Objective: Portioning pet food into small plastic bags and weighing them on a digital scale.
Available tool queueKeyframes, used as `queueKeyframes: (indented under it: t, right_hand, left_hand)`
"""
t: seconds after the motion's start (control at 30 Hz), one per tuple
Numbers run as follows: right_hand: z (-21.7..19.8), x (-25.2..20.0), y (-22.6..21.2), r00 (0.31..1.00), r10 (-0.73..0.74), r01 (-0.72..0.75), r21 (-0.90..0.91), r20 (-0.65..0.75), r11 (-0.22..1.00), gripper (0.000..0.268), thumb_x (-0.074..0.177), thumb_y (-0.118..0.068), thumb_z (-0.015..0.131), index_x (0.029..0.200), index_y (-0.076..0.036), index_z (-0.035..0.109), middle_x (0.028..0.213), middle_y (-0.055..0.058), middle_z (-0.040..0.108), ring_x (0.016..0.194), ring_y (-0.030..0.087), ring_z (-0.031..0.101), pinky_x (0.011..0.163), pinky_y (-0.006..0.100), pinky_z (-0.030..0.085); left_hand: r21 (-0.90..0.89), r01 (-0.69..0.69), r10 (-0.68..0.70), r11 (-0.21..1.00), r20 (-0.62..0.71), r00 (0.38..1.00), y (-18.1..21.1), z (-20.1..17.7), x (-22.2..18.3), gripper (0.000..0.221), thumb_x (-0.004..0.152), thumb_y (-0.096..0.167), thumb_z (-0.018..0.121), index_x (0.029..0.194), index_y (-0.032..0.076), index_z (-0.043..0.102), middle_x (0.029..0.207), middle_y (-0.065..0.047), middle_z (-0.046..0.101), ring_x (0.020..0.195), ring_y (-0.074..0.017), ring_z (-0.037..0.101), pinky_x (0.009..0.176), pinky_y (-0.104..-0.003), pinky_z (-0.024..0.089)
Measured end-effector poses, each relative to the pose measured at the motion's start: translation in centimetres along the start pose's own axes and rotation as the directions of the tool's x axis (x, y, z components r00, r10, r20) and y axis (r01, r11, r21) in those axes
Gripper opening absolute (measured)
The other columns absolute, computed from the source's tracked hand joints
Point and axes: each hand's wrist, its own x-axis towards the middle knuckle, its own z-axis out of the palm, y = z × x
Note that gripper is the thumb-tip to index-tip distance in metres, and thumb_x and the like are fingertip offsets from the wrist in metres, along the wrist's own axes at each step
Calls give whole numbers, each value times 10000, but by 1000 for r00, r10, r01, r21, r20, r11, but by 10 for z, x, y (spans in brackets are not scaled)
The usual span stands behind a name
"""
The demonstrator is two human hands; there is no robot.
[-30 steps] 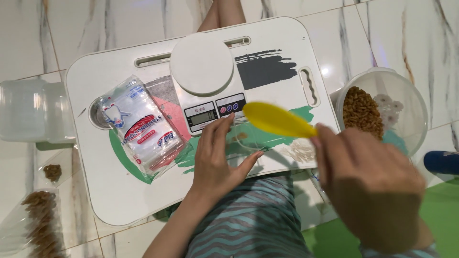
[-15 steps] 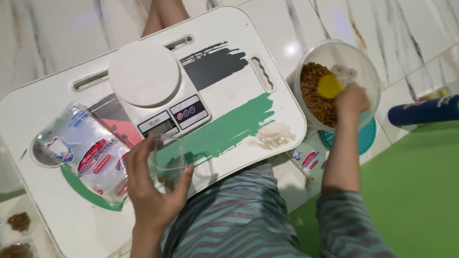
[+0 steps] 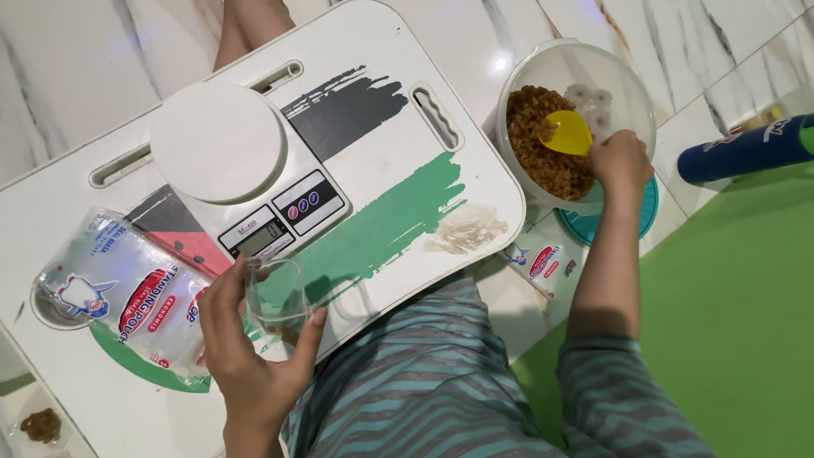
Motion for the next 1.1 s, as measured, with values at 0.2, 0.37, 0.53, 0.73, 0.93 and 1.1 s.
queueKeyframes:
  t: [0.2,0.37,0.53,0.73,0.93,1.1]
  right_hand:
    - [-17,-13,12,999,-47,48,27,-23,999,247,835,-172,548,729,-60,741,768,99,742,835,401,657,693,548,474]
    - [-26,-18,17,999,-28,29,66,-21,997,273,909,-248,609,762,-100,784,824,107,740,816,381,668,698,542,481]
    - [-60,-58,4,997,-75,76,182,-15,980,312,1006,-267,634,824,-73,796,1106,102,764,977,343,660,779,564,483]
    - [-103,-110,-15,963,-270,267,179,-8,947,354,1051,-321,637,785,-118,751,588,62,522,629,220,492,645,446,373]
    - [-144,-187,-61,819,-569,553,161,73,817,270,1060,-277,633,1094,-87,823,749,60,735,680,147,555,629,348,397]
    - [-142,-237,-92,590,-807,803,77,28,590,207,1013,-293,640,1098,-181,792,850,8,780,684,209,685,609,398,469]
  left_hand:
    - [-28,11,-10,1000,18,1000,2,-1,0,767,858,219,802,1456,-98,440,1371,-256,534,1276,-394,531,1070,-473,499]
    - [-38,10,-8,999,44,999,1,0,0,798,848,230,815,1473,-82,430,1301,-230,558,1253,-370,530,1085,-468,485]
    - [-40,4,-3,999,34,999,1,4,1,801,835,237,837,1468,-60,444,1340,-233,534,1264,-367,545,1087,-464,486]
    - [-71,-23,28,997,68,997,-4,21,7,855,789,258,903,1465,-3,449,1308,-193,524,1129,-301,584,1011,-441,526]
    - [-11,-107,108,994,109,988,-5,47,10,870,795,446,894,1445,39,485,1296,-166,580,1085,-288,630,980,-468,521]
    - [-4,-93,92,996,165,982,4,54,12,868,831,477,845,1471,40,454,1337,-139,561,1214,-315,558,980,-492,489]
